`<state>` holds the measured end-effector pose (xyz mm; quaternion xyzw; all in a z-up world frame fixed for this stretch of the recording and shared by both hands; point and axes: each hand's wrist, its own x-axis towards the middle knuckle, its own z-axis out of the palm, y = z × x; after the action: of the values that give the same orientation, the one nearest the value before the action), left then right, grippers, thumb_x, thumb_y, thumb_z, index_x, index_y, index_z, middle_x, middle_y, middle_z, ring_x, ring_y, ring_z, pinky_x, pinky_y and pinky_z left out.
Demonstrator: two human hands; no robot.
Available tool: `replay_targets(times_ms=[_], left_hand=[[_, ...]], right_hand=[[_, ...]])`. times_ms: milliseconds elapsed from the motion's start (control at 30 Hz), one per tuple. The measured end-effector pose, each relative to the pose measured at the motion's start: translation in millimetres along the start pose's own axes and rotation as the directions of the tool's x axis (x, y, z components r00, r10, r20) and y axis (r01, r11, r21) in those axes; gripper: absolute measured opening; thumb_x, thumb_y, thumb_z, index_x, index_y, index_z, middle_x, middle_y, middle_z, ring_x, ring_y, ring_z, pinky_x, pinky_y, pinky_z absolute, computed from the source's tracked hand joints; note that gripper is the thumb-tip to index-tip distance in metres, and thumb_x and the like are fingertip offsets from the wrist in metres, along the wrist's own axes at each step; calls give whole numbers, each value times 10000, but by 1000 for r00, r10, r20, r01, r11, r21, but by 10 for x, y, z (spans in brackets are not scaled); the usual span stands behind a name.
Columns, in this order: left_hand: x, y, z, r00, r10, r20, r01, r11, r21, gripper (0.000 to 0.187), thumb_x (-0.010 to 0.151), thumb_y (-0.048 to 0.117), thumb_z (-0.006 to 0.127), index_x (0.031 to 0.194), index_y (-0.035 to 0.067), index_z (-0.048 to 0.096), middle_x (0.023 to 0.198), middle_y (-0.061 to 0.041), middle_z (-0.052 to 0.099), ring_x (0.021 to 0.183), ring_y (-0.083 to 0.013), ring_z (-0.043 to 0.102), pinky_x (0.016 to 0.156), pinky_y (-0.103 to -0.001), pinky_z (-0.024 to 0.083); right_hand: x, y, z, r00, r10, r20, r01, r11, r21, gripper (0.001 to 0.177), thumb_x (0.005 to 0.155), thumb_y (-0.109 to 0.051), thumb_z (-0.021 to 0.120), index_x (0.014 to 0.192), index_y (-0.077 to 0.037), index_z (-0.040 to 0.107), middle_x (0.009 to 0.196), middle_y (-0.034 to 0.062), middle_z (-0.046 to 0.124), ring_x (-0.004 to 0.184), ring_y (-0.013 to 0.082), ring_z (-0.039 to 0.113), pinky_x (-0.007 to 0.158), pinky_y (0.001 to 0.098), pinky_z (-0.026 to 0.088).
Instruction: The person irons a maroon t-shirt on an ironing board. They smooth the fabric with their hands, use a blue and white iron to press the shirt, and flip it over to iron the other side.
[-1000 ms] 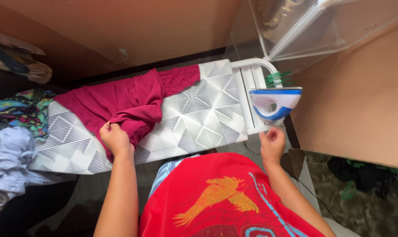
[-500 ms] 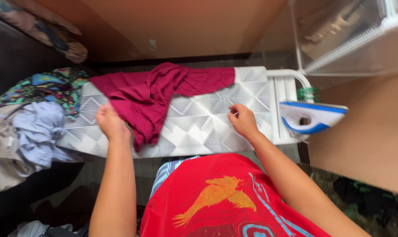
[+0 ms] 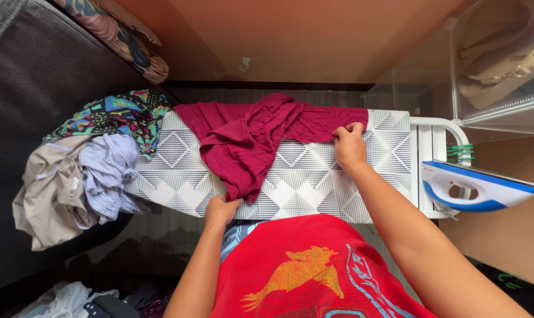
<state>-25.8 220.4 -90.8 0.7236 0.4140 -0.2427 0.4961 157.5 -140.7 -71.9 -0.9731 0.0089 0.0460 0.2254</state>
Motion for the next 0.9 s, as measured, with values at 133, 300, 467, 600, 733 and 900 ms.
replay_targets(times_ms=[133,300,467,600,733,900], left_hand=[[371,14,-73,968,112,223,134,523,-842,238,892,157,620,1099,56,681,1098,-122,685,1015,-286,656,959,-509,538],[721,759,-429,898,407,169,111,162,-980,168,987,292,587,991,129,546,1304,-192,632,1320,-374,521,1109,-680,370],[576,1770,-315,960,142,242,-17,890,-456,722,842,542,716,1375,99,515,1393,-165,574,1425,-394,461,1074,-744,329],[350,2159,4,988,154,-11,-154,980,-124,1073,709,562,803,1518,145,236,1434,-175,454,1328,-414,519,997,-619,515],[267,2343,158,954,281,-107,-184,827,531,1062,827,649,808,1581,130,269,1395,-282,559,1246,-437,609,1001,-506,512],[493,2359,325,786,617,41,-413,473,778,677,925,275,646,1557,347,412,1418,-243,440,1131,-441,629,892,-515,562]], right_hand=[[233,131,121,984,154,-91,-121,948,295,123,983,-117,609,1088,-110,672,1217,181,589,989,362,661,874,487,556],[780,296,-190,916,395,72,-108,70,992,160,982,-83,461,1128,-112,518,1105,111,653,942,224,682,812,497,598],[739,406,-605,958,284,28,-73,148,986,149,1016,-51,500,1160,-59,538,1104,87,697,970,190,660,873,465,590],[451,497,-473,948,312,63,-117,158,980,181,954,-37,502,1123,-88,538,1042,61,680,934,179,663,838,413,582],[73,561,-266,921,373,115,-263,376,888,111,986,-76,559,1087,-58,603,1031,48,664,924,145,629,768,352,549],[-118,313,-349,884,408,230,-389,366,846,124,1013,-110,547,1093,-24,587,1050,81,680,937,202,681,765,356,579]])
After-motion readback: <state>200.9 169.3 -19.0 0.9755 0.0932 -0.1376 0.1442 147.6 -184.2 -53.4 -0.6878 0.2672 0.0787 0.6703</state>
